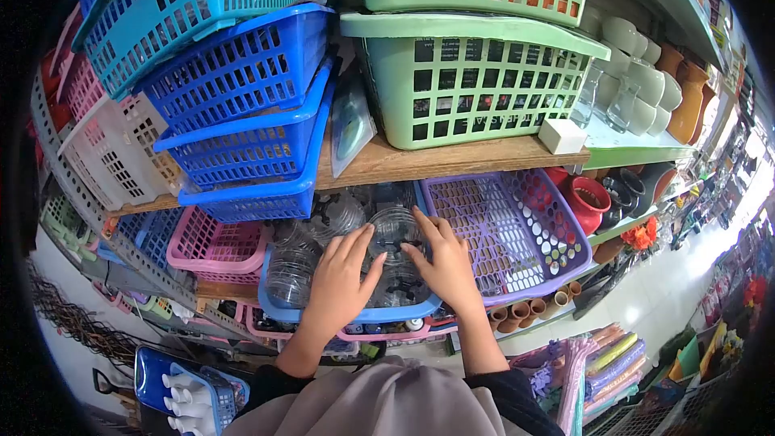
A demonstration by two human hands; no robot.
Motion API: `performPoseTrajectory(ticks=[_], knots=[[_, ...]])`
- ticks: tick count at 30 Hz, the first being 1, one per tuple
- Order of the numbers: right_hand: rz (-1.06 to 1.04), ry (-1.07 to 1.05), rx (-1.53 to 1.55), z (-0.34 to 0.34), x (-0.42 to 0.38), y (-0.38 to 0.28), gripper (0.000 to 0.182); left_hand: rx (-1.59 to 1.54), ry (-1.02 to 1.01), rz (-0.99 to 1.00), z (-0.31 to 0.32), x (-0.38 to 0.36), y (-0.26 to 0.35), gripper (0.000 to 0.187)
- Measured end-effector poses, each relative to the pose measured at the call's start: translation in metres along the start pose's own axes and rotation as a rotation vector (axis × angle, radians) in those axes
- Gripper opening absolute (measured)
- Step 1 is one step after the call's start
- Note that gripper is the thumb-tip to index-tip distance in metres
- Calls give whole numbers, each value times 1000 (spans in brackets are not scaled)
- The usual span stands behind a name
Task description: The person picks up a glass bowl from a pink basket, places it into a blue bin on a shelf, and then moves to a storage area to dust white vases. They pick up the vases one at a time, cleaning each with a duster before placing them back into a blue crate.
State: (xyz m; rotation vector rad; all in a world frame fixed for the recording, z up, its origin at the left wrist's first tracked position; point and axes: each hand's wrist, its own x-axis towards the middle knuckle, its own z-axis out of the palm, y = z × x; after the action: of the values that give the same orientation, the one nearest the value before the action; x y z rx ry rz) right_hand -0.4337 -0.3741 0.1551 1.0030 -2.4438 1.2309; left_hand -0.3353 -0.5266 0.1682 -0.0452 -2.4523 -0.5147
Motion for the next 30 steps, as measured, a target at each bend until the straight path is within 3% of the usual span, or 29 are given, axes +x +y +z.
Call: performPoseTrajectory(ticks=[9,18,23,30], knots=[[26,62,112,6,-6,5,67,-53,-15,8,-11,-6,9,49],[53,161,-73,7,-34,-2,73,-72,-15,125,-13,-31,20,47],[166,162,-103,4,-48,-21,71,-60,-77,178,-14,-45,25,47],[81,321,-221,-5,-118,-75,59,-144,-93,271,-36,-72,36,45]])
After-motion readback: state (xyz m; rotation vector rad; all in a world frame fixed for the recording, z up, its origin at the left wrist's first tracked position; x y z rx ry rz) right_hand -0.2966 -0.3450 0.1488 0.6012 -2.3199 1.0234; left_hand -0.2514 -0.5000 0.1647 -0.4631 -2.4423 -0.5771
